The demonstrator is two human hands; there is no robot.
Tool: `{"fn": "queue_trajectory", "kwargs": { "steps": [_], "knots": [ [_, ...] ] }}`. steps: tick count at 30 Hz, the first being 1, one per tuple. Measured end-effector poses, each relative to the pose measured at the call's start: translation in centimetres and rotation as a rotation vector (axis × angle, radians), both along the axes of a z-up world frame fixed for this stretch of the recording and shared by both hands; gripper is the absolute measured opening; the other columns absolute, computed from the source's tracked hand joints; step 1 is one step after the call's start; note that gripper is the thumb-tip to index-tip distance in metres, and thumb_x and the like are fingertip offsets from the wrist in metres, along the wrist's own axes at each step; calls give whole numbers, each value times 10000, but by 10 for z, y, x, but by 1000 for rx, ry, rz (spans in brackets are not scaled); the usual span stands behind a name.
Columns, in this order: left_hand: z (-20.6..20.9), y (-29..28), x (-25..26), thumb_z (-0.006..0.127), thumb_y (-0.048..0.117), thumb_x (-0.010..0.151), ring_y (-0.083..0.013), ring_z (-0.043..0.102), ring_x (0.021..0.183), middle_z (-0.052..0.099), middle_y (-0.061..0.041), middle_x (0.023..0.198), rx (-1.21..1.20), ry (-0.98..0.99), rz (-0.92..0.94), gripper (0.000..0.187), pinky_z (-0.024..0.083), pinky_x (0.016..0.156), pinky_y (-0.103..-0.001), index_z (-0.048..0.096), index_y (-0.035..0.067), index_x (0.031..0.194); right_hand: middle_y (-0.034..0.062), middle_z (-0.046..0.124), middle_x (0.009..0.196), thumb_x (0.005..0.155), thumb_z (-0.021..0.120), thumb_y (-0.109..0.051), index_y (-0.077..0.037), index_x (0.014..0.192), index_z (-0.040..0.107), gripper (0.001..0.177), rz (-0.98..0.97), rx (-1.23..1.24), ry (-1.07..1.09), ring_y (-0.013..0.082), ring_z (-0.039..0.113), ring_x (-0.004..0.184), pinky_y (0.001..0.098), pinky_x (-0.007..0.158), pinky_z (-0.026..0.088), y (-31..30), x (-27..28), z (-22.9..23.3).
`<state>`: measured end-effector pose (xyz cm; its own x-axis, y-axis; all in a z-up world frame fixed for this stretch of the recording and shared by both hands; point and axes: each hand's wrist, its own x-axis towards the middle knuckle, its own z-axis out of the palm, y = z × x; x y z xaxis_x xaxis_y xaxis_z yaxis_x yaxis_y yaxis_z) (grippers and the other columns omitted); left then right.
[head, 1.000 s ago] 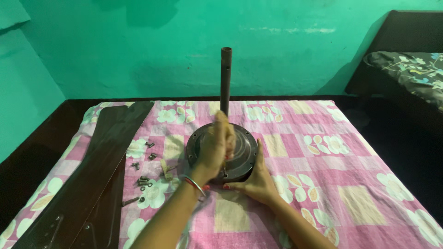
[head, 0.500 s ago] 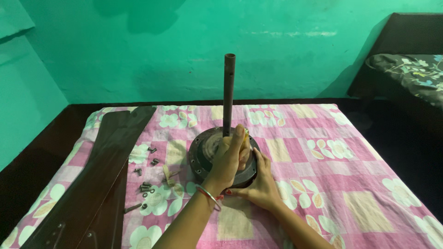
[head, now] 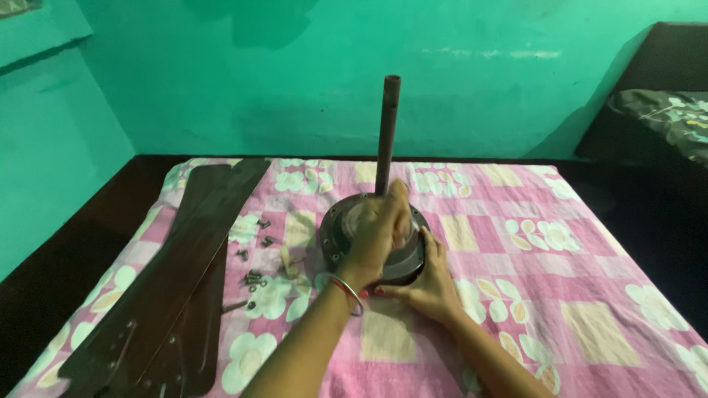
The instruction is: The person assembles a ceiling fan motor housing on a bed. They place the motor casing and cover, insert a central rod, and secure the assembly with screws and washers using a screwdriver. Fan blades and hardware are laid out nearby.
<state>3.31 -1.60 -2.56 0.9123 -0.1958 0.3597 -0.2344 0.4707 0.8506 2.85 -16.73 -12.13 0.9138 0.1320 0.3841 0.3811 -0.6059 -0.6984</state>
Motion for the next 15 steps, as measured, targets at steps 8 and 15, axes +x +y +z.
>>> {"fn": "queue_trajectory", "kwargs": {
  "steps": [8,15],
  "knots": [
    [10,38,-34,535,581,1013,-170,554,558,566,-1,635,798,-459,399,536,438,511,-332,596,113,760,279,319,1531,466,1019,-443,61,1535,225,1424,52,-11,-75,404,337,1455,450,1168,345,-5,10,-14],
    [-97,44,-97,645,642,917,-284,694,754,675,-111,808,1566,-649,403,560,532,649,-440,655,83,883,272,266,1590,503,962,-502,-51,1556,250,1348,-9,-104,-84,414,304,1488,466,1183,339,0,5,-15]
  ]
}}
